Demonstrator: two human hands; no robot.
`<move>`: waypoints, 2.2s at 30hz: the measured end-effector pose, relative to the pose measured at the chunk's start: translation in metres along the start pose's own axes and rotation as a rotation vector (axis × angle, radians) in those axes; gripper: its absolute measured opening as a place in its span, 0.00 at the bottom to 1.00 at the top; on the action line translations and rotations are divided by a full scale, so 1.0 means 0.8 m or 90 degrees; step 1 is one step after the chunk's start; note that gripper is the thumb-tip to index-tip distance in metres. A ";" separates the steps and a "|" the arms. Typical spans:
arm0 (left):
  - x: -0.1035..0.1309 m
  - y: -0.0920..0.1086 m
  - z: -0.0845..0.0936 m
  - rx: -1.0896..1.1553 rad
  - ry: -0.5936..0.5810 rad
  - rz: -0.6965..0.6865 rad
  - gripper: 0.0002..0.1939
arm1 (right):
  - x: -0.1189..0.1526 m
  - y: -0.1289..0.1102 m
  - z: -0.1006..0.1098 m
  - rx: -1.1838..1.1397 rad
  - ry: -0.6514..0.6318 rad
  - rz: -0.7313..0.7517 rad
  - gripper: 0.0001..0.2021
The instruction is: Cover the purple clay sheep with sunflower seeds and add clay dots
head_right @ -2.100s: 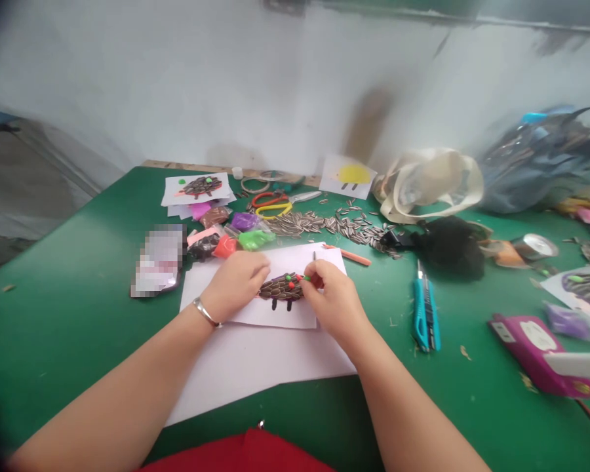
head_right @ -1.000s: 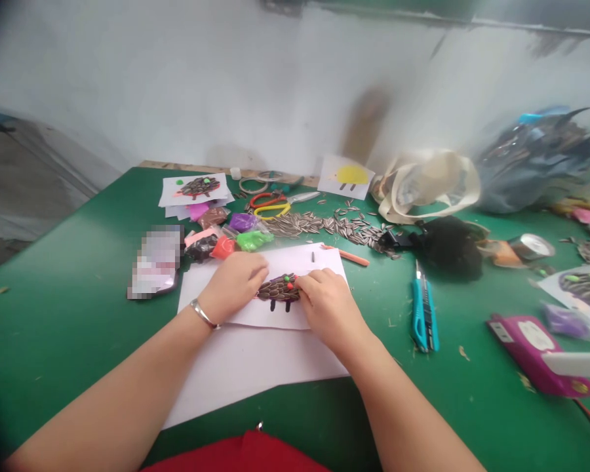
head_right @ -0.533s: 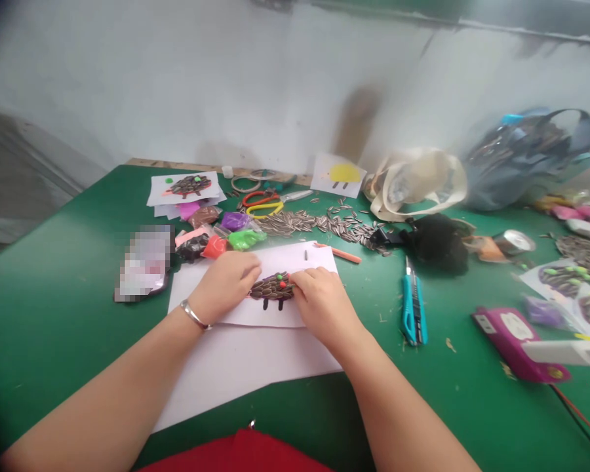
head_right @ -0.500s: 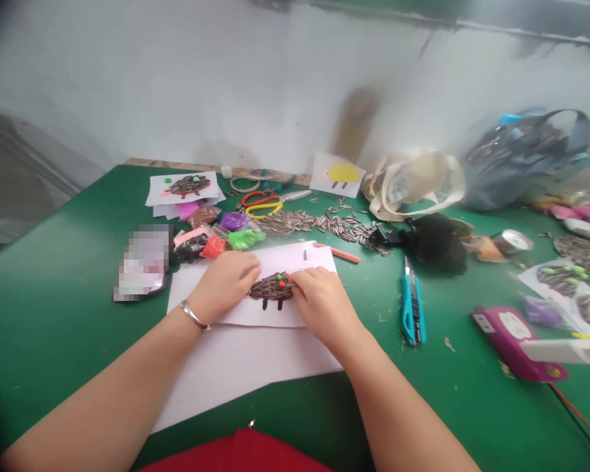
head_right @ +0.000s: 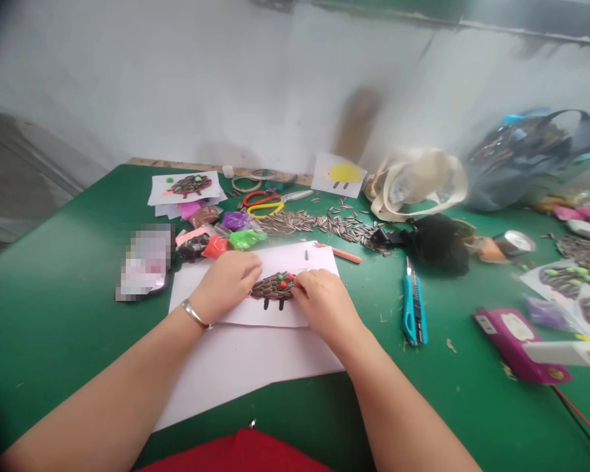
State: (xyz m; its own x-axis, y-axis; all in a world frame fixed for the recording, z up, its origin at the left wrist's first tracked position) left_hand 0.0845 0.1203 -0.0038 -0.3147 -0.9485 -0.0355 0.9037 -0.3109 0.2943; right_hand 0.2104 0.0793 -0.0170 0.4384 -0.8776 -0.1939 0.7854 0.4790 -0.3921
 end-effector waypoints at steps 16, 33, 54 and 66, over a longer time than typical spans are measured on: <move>0.001 0.003 0.001 0.003 0.000 -0.008 0.16 | 0.007 -0.008 0.023 -0.075 0.017 0.017 0.12; 0.001 0.002 0.000 0.001 -0.002 -0.009 0.16 | 0.008 0.003 0.014 -0.141 0.016 -0.030 0.14; -0.002 -0.008 0.001 0.031 -0.005 0.026 0.15 | 0.006 0.000 0.016 -0.099 0.046 0.010 0.11; -0.003 -0.036 0.004 0.090 -0.001 0.144 0.16 | 0.006 0.009 0.017 -0.095 0.032 -0.013 0.11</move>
State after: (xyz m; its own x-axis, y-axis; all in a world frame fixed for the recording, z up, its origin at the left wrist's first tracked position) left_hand 0.0583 0.1320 -0.0092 -0.1106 -0.9927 0.0477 0.9015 -0.0800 0.4254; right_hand 0.2238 0.0788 -0.0086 0.3976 -0.8889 -0.2277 0.7185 0.4559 -0.5253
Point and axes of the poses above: each hand's wrist, its own x-axis away from the middle knuckle, its own z-axis out of the back of the hand, y = z × x, the point moved 10 cm from there along -x, towards the middle knuckle, and after that the axes turned 15 degrees about z, right-handed, at the moved point
